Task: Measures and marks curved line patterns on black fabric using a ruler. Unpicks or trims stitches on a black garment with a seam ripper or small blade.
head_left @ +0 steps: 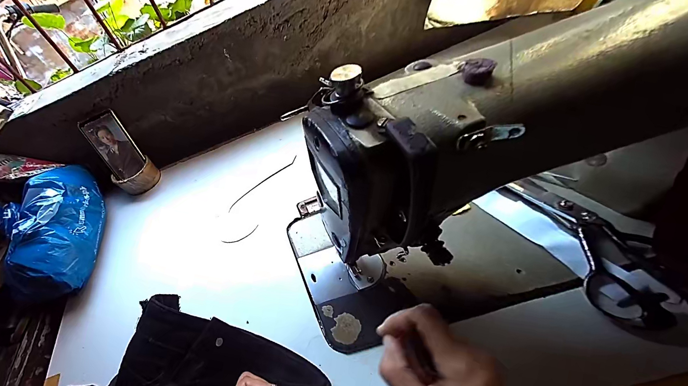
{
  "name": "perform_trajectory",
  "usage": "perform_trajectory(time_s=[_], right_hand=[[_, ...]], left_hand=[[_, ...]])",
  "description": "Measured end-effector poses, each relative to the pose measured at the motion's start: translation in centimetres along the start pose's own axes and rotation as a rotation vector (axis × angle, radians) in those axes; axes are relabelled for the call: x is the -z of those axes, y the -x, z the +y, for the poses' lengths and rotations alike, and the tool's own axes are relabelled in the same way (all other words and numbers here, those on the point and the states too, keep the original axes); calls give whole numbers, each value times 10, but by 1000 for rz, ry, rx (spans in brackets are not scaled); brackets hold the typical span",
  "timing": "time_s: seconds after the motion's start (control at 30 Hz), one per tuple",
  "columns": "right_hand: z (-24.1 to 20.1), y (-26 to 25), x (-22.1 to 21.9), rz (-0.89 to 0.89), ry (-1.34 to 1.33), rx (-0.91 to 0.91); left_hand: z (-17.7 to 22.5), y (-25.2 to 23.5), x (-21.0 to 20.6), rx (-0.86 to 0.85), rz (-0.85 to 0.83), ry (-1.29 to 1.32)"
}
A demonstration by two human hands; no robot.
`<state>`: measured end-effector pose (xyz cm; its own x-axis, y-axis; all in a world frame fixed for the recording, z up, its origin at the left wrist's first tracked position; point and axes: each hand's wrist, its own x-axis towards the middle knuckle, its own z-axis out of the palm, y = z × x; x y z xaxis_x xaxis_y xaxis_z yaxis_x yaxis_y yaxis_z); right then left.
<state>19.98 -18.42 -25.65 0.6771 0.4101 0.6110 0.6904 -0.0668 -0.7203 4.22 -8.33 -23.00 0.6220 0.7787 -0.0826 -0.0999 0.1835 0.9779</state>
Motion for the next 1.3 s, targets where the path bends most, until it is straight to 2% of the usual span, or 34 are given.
perform_trajectory(time_s=[0.03, 0.13, 0.2, 0.5, 0.9, 1.3], right_hand=[[5, -1, 6, -26, 15, 9], [-3, 4, 23, -319, 86, 60], [-10, 6, 24, -451, 105, 73], [-8, 8, -15, -358, 238, 456], [-11, 4, -26, -313, 251, 468], [-15, -2, -27, -258, 401, 604]], left_hand=[[2, -1, 0, 28, -7, 24], [6, -5, -1, 75, -11, 94], [9, -8, -2, 110, -5, 125], [8, -9, 2, 134, -17, 198], [6, -14, 9, 185, -75, 298], [-1, -16, 15, 154, -91, 364]])
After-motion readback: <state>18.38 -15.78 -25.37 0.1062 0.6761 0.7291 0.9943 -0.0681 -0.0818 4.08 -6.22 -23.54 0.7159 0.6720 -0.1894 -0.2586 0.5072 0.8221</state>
